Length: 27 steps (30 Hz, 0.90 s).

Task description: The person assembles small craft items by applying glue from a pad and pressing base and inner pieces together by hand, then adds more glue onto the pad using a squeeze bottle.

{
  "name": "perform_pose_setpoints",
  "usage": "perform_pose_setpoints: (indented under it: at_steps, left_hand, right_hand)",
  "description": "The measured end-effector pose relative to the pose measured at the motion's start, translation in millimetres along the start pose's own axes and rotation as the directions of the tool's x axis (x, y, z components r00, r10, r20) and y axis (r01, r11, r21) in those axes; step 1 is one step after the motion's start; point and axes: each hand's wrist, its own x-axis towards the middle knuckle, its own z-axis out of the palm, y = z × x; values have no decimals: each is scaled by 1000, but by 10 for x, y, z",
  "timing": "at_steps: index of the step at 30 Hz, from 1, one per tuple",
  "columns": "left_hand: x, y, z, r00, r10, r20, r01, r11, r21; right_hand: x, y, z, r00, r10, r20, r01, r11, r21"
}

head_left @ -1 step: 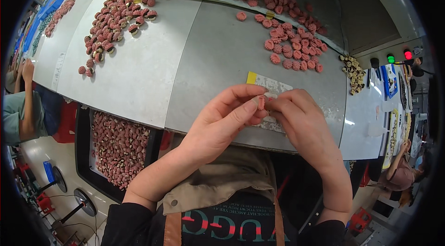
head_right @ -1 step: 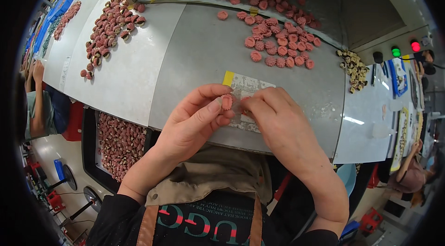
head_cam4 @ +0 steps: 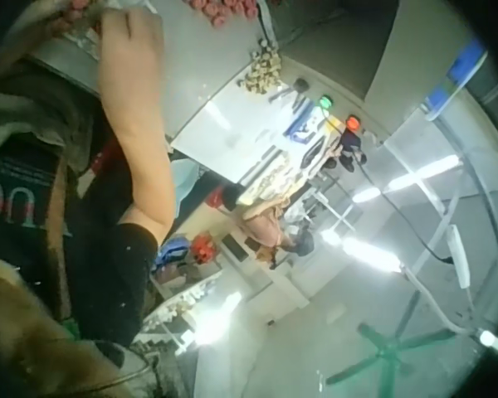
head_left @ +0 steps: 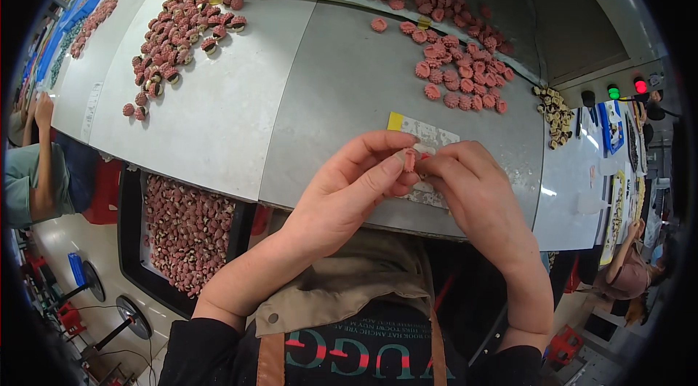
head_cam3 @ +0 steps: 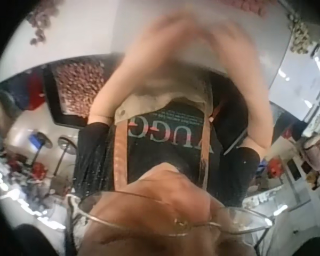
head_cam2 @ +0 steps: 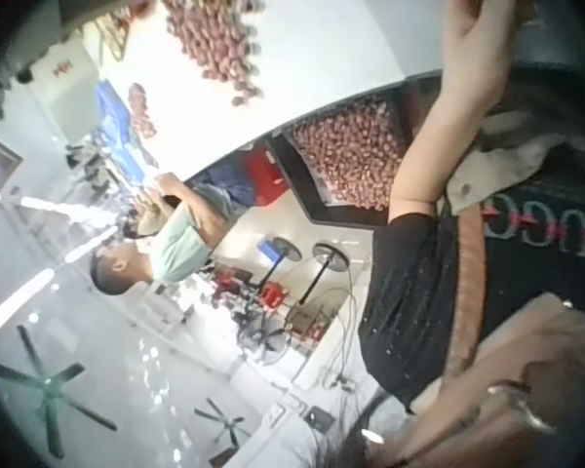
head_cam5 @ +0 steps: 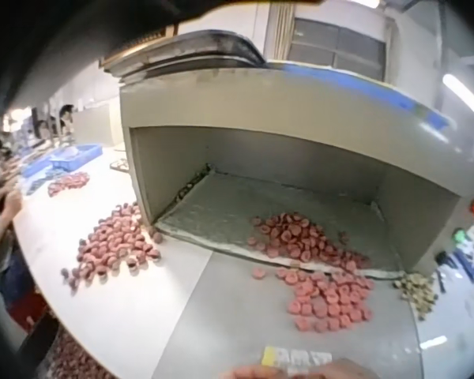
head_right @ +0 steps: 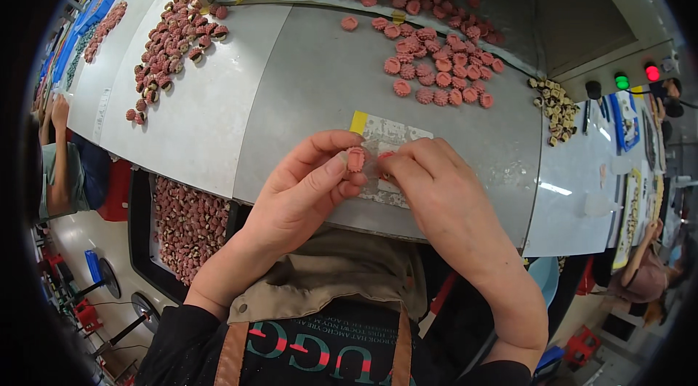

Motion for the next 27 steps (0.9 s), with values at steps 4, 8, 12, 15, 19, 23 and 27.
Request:
perform_pose_setpoints:
  at_steps: [4, 8, 12, 15, 19, 23, 27]
  left_hand:
    - [11, 0, -5, 1000, -3, -7, 3, 1000, -29]
    - [4, -1, -4, 1000, -2, -15, 2, 1000, 9]
    - [-10, -27, 41, 999, 18, -37, -15, 997, 76]
    - [-33, -35, 102, 999, 29, -25, -23, 980, 197]
    - [-29, -39, 145, 999, 33, 14, -36, 962, 272]
    - [-16, -88, 147, 997, 66, 27, -71, 967, 245]
    - [-2, -218, 133, 962, 270, 49, -265, 866, 425]
  right_hand:
    - [20, 11, -13, 1000, -20, 12, 21, 995, -102]
    - [-2, 52, 8, 1000, -29, 11, 30, 995, -98]
    - [-173, 106, 70, 967, 251, -34, -201, 844, 497]
    - [-301, 70, 162, 905, 424, 37, -251, 461, 851]
    - [-293, 0, 256, 901, 433, 34, -140, 217, 966]
    - [-260, -77, 257, 904, 419, -81, -152, 495, 856]
    - [-312, -94, 354, 902, 219, -372, -28, 889, 457]
